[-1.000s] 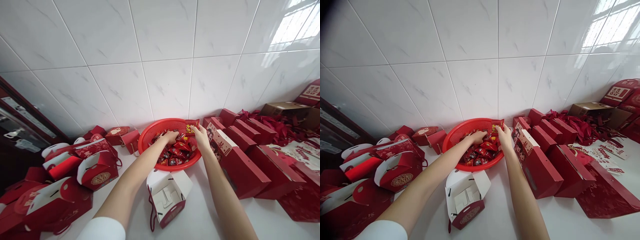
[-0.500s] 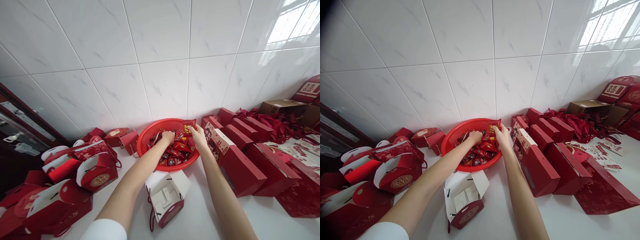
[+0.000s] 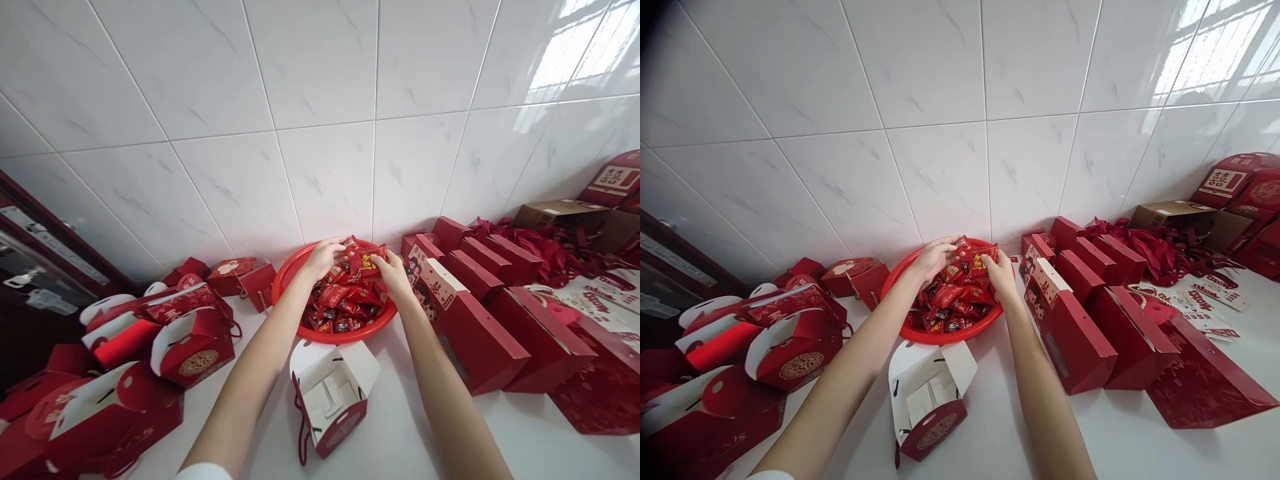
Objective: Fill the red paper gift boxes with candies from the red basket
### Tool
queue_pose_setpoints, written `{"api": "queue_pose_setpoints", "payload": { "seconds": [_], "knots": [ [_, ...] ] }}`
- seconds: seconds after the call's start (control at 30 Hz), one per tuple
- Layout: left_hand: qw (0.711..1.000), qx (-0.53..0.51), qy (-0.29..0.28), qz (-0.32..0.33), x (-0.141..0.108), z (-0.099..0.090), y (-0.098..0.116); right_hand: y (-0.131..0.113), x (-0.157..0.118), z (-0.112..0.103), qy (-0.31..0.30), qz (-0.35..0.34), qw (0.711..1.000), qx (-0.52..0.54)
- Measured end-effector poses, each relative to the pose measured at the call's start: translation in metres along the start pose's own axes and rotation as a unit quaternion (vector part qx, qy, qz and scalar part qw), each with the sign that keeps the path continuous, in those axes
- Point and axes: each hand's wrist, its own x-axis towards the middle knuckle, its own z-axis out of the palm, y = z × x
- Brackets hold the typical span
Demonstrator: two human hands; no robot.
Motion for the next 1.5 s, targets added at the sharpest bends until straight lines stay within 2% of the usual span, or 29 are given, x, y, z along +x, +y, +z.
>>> {"api": "queue_pose_setpoints", "payload": {
  "seconds": [0.2,0.33,0.47,0.53,0.6,0.7,0.8,0.93,1.13,1.23,1.37,1.5],
  "knots": [
    [1.000,0.007,0.013,0.018,-0.020,-0.002,-0.009,0.000,0.001,-0.003,0.000,-0.005,1.000,0.001],
    [0.996,0.041,0.048,0.069,-0.025,-0.001,-0.012,-0.002,-0.002,-0.002,-0.018,0.001,1.000,0.005],
    [0.986,0.075,0.077,0.131,-0.029,0.010,-0.009,-0.010,-0.009,0.000,-0.086,0.030,0.996,0.004],
    [0.982,0.092,0.074,0.147,-0.032,0.017,-0.007,-0.014,-0.012,-0.001,-0.125,0.049,0.991,0.005],
    [0.979,0.111,0.058,0.158,-0.035,0.022,-0.005,-0.015,-0.013,-0.001,-0.140,0.052,0.989,0.009],
    [0.976,0.132,0.007,0.172,-0.039,0.022,-0.005,-0.013,-0.012,-0.002,-0.113,0.033,0.993,0.020],
    [0.982,0.089,-0.040,0.162,-0.040,0.017,-0.007,-0.009,-0.009,-0.003,-0.087,0.024,0.995,0.035],
    [0.990,0.025,-0.043,0.135,-0.040,0.011,-0.012,-0.008,-0.006,-0.004,-0.072,0.024,0.997,0.031],
    [0.983,0.130,-0.029,0.127,-0.038,0.016,-0.017,-0.004,-0.004,-0.004,-0.066,0.005,0.998,0.022],
    [0.977,0.171,-0.024,0.124,-0.039,0.019,-0.017,-0.001,-0.001,-0.004,-0.044,-0.021,0.999,0.005],
    [0.963,0.238,-0.052,0.118,-0.042,0.027,-0.016,-0.001,0.002,-0.006,0.001,-0.073,0.997,-0.020],
    [0.936,0.321,-0.088,0.118,-0.041,0.039,-0.014,-0.003,0.001,-0.007,0.052,-0.118,0.991,-0.037]
  ]
}}
